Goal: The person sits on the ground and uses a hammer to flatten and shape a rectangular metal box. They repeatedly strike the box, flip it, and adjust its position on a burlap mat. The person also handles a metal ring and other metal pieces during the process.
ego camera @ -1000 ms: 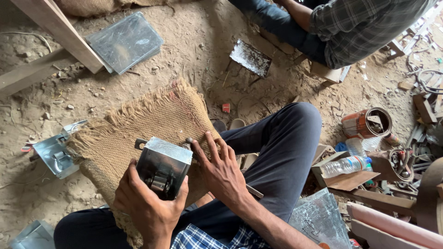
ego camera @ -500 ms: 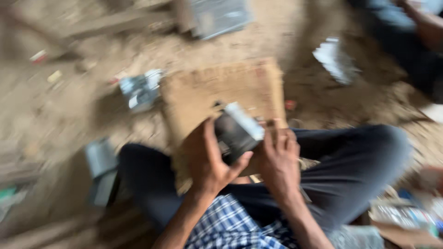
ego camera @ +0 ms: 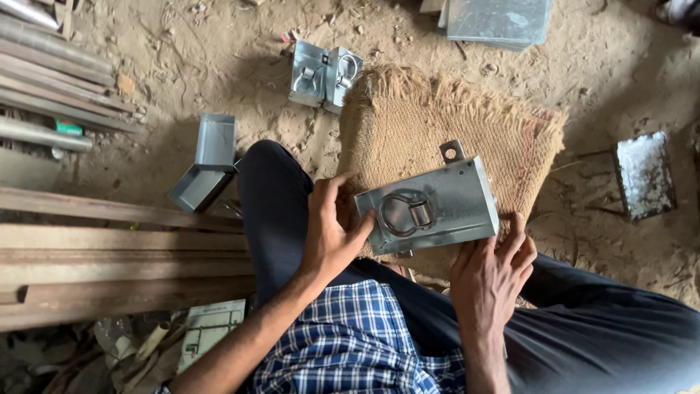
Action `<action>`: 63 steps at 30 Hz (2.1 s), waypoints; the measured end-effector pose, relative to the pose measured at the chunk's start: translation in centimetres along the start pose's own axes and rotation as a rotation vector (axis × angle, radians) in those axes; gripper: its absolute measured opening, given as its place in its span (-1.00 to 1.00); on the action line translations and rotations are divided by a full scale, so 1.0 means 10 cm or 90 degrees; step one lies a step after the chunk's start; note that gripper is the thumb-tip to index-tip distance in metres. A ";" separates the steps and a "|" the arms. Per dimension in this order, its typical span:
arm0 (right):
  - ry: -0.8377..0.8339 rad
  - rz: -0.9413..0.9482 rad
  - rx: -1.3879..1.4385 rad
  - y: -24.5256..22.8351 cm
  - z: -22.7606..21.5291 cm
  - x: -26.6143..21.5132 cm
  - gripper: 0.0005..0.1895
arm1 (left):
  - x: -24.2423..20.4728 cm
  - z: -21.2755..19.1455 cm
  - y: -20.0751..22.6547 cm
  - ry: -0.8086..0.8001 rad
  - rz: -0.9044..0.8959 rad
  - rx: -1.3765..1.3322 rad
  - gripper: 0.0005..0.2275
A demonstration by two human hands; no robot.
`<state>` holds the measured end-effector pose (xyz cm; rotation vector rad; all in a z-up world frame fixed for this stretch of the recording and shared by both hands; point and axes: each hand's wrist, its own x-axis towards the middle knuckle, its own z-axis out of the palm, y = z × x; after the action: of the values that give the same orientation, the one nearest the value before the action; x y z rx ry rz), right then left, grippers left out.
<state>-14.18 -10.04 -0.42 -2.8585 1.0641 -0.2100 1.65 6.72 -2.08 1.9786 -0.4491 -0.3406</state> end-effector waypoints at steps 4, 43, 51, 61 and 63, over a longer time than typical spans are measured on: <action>0.020 -0.014 -0.018 0.01 0.04 -0.01 -0.61 | -0.04 0.06 0.01 0.015 0.071 0.141 -0.54; 0.036 -0.023 -0.017 0.00 0.04 -0.03 -0.48 | 0.12 0.39 0.44 0.007 -0.201 -0.431 -0.65; 0.023 0.002 -0.007 -0.05 -0.01 -0.02 -0.46 | 0.76 0.30 0.17 0.135 0.322 -0.186 -0.53; 0.033 -0.010 0.026 0.04 0.07 -0.03 -0.50 | 0.70 0.31 -0.14 -0.008 0.388 0.044 -0.37; 0.037 -0.025 0.063 0.08 0.07 -0.05 -0.55 | 0.73 0.30 -0.15 -0.032 0.352 0.029 -0.35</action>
<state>-14.92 -10.29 -1.29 -2.8021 0.9784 -0.3414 7.12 1.58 -5.02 1.8024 -1.0129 -0.0288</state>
